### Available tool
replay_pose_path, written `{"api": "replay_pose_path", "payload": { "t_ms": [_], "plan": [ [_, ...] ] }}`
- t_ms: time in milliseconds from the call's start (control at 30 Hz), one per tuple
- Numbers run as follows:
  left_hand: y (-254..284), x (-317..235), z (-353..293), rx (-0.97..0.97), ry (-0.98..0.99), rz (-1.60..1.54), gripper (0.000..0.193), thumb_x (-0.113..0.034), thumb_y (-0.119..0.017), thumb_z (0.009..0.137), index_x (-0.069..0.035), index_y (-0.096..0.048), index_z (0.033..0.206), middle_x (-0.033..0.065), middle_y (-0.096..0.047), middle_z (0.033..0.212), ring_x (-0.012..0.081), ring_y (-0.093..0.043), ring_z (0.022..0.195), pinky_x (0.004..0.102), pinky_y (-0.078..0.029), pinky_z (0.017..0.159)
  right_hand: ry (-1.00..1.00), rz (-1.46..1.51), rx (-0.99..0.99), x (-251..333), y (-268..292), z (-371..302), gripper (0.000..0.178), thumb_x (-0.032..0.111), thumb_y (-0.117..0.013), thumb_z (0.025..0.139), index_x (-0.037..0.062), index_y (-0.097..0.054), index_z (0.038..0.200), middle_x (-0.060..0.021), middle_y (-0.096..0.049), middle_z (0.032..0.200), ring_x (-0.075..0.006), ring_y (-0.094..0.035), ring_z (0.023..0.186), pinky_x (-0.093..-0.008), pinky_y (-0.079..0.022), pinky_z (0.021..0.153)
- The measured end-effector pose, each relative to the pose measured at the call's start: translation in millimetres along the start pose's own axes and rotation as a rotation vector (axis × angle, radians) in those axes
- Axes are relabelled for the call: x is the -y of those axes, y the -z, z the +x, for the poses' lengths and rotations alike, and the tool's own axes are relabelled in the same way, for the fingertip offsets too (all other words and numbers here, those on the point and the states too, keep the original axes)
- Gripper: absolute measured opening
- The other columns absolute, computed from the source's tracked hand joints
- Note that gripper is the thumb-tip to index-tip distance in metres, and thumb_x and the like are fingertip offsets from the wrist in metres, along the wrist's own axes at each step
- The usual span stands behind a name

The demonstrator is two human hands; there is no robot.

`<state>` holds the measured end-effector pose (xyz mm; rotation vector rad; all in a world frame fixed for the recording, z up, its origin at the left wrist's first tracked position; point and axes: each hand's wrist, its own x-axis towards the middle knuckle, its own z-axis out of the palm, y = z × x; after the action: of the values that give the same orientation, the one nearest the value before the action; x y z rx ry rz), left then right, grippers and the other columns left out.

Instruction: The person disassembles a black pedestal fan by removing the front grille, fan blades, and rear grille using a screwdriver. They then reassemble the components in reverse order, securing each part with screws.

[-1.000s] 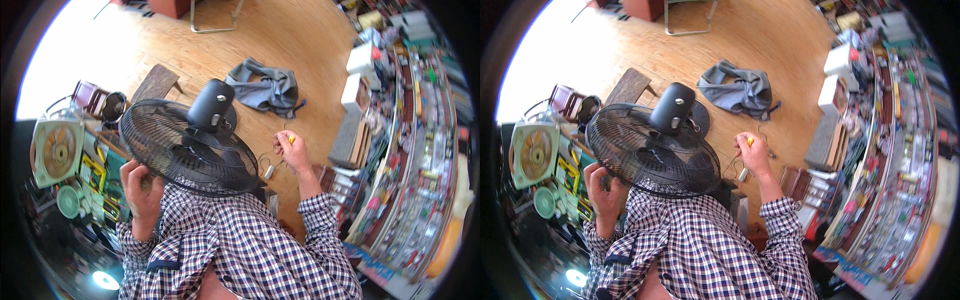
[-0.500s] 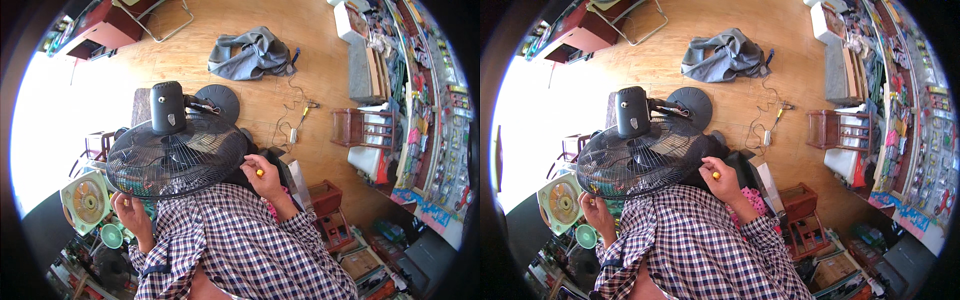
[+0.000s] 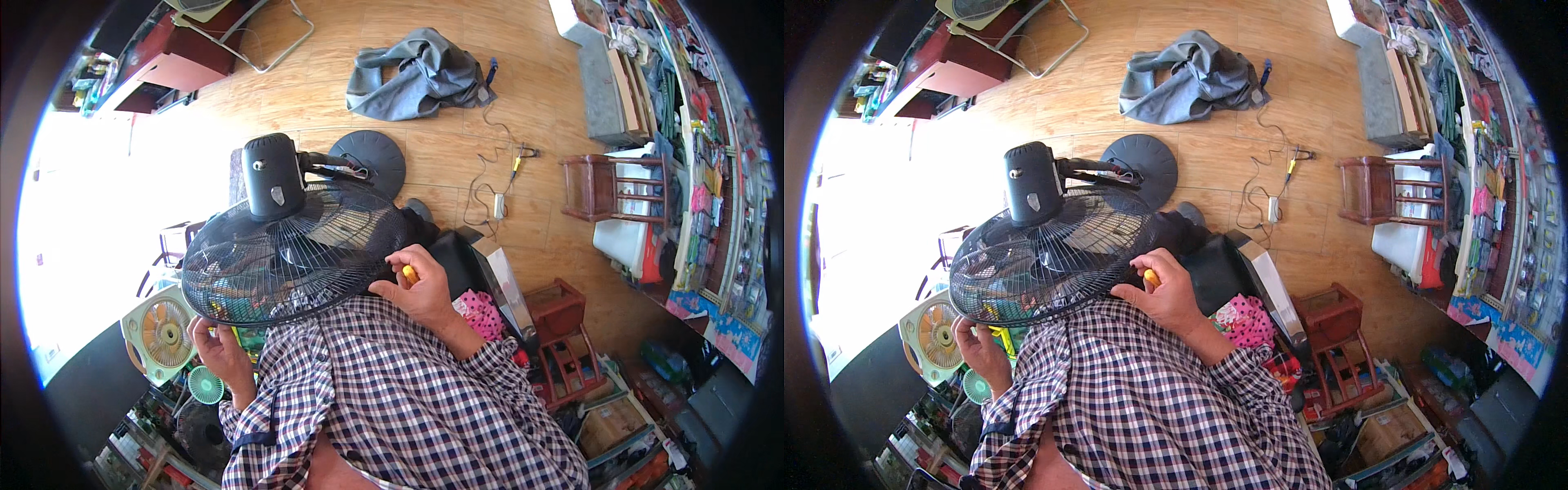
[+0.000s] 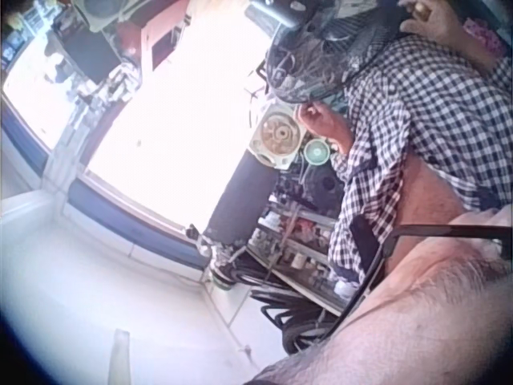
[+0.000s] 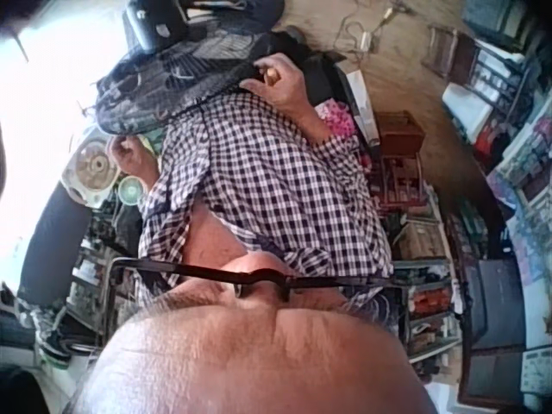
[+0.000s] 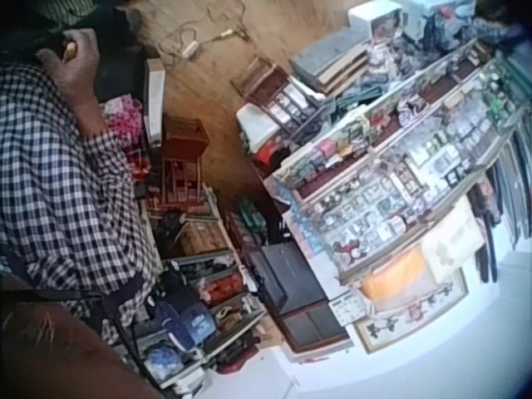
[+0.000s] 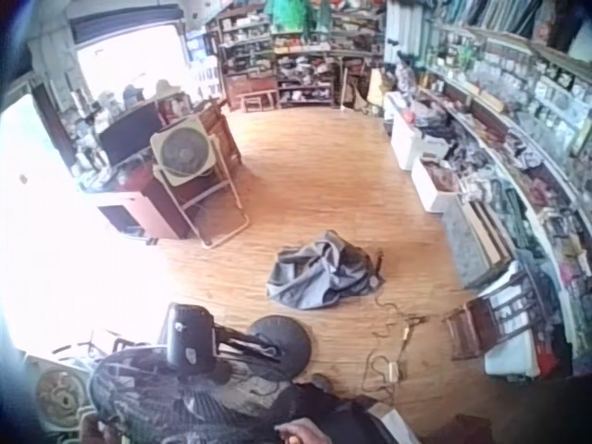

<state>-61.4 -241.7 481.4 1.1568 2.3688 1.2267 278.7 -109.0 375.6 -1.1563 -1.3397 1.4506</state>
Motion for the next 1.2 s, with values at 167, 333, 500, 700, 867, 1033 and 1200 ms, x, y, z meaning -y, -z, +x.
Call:
{"api": "replay_pose_path", "payload": {
  "t_ms": [167,333,500,700,867,1033,1200],
  "plan": [
    [-2.6,-1.7,-7.9,0.014,-0.022,-0.054,0.021,-0.003,-0.067,0.104,0.003,-0.057,0.121,0.0072,-0.051,0.132,0.0141,-0.056,0.11,0.0298,-0.048,0.097,-0.179,0.044,-0.021,13.6,1.9,-0.2,0.052,0.034,-0.1,0.08,0.0019,-0.066,0.104,0.0002,-0.06,0.088,-0.0052,-0.052,0.068,-0.024,-0.044,0.061],
    [-3.5,-1.3,-16.9,-0.024,-0.03,-0.057,0.018,-0.003,-0.066,0.105,0.002,-0.059,0.121,0.0082,-0.052,0.132,0.0154,-0.058,0.112,0.0314,-0.049,0.097,-0.324,-0.009,-0.004,32.9,6.1,1.9,0.055,0.036,-0.1,0.08,0.0037,-0.064,0.106,0.0035,-0.057,0.074,-0.0038,-0.053,0.066,-0.0229,-0.047,0.063],
    [4.3,-6.0,-19.9,-0.01,-0.012,-0.032,0.018,-0.005,-0.067,0.105,0.002,-0.059,0.12,0.0079,-0.052,0.131,0.0158,-0.057,0.112,0.0313,-0.048,0.097,-0.359,-0.024,0.045,39.5,8.7,0.9,0.051,0.032,-0.1,0.081,0.0037,-0.064,0.104,0.0024,-0.061,0.075,-0.0035,-0.056,0.066,-0.0229,-0.049,0.064],
    [10.2,-4.9,-19.6,-0.009,0.015,-0.07,0.024,-0.011,-0.073,0.105,0.003,-0.06,0.119,0.0067,-0.051,0.13,0.0152,-0.058,0.114,0.0317,-0.048,0.099,-0.394,0.039,0.024,45.0,8.4,0.3,0.051,0.03,-0.101,0.079,0.0034,-0.065,0.105,0.0021,-0.062,0.074,-0.0033,-0.058,0.067,-0.0223,-0.05,0.064],
    [7.3,-14.9,-24.7,-0.008,0.002,-0.129,0.023,-0.01,-0.072,0.105,0.002,-0.06,0.12,0.0052,-0.052,0.13,0.0151,-0.06,0.116,0.0324,-0.051,0.099,-0.422,0.018,0.039,52.3,10.5,-1.8,0.046,0.021,-0.1,0.08,0.004,-0.066,0.105,0.0023,-0.065,0.076,-0.0023,-0.059,0.068,-0.0215,-0.051,0.065],
    [5.8,-22.5,-26.0,-0.035,0.01,-0.095,0.02,-0.008,-0.073,0.104,0.002,-0.061,0.118,0.0055,-0.053,0.13,0.0139,-0.059,0.113,0.0307,-0.049,0.098,-0.448,-0.031,0.067,58.9,10.5,-1.0,0.041,0.016,-0.097,0.084,0.0048,-0.062,0.102,0.001,-0.069,0.075,-0.0038,-0.065,0.069,-0.0217,-0.055,0.067],
    [5.0,-21.0,-28.1,-0.043,0.045,-0.162,0.021,-0.009,-0.073,0.104,0.002,-0.061,0.116,0.0063,-0.053,0.131,0.0146,-0.059,0.114,0.0322,-0.048,0.1,-0.572,0.166,0.097,58.1,13.5,-3.5,0.041,0.023,-0.094,0.089,0.0071,-0.057,0.096,0.0015,-0.067,0.074,-0.0034,-0.063,0.066,-0.0198,-0.051,0.06]
  ]
}}
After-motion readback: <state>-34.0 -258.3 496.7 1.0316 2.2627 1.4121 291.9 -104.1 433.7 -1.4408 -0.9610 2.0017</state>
